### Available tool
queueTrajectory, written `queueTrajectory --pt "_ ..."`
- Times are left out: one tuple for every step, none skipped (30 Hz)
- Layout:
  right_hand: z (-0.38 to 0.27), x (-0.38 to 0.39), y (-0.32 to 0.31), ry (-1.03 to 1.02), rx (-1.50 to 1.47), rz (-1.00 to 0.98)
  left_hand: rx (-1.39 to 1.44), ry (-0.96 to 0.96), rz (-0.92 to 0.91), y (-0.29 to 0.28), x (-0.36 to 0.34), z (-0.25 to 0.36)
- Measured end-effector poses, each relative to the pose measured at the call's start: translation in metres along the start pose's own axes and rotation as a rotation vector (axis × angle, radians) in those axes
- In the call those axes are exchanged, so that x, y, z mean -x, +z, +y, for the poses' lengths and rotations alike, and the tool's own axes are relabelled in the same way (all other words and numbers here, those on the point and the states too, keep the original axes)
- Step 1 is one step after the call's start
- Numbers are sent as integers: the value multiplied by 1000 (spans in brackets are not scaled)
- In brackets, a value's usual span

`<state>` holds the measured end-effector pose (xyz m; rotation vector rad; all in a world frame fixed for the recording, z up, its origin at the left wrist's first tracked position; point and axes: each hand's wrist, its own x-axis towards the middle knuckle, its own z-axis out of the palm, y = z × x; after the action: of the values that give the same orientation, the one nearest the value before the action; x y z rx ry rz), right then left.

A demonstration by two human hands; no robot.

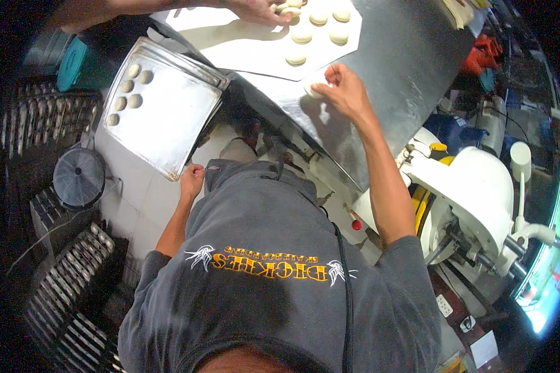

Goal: The person organizes dough portions on a tray, operates a industrial dough divider machine by pulling a lever and turning a handle, and then transfers the divided dough pieces onto baking trays.

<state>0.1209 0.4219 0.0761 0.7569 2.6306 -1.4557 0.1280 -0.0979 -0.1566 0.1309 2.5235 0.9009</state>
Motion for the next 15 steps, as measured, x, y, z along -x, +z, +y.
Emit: queueTrajectory --pt "-20 -10 14 -30 6 14 25 -5 6 -2 -2 -4" --pt "-39 -20 28 -56 14 32 50 -7 7 -2 -6 -2" --pt "-52 -28 40 -79 23 58 76 -1 3 -2 -12 6" --pt "-56 -41 54 -143 34 102 45 -13 4 -4 -18 15" --pt "-59 -54 67 -207 41 144 47 -12 -30 -7 -21 19" --pt "-67 -60 74 -303 304 178 54 -6 -65 -9 -25 23" --pt "-67 -60 81 -351 432 192 59 3 -101 -9 -29 27" --pt "-61 -60 90 -396 559 216 65 47 -186 -11 -28 31" --pt "-57 -64 91 -447 697 260 75 113 -264 -13 -30 36" --pt "-61 -63 86 -467 624 298 119 55 -294 -13 -34 34" --pt "-62 -54 82 -489 550 335 161 0 -327 -13 -35 30" --pt "-52 -50 70 -449 507 358 129 26 -288 -12 -38 42" --pt "-38 -45 57 -409 457 377 95 47 -249 -15 -41 60" --pt "-21 -38 44 -324 422 437 72 37 -291 -25 -45 83" --pt "-3 -31 28 -242 386 494 50 26 -332 -36 -52 112"
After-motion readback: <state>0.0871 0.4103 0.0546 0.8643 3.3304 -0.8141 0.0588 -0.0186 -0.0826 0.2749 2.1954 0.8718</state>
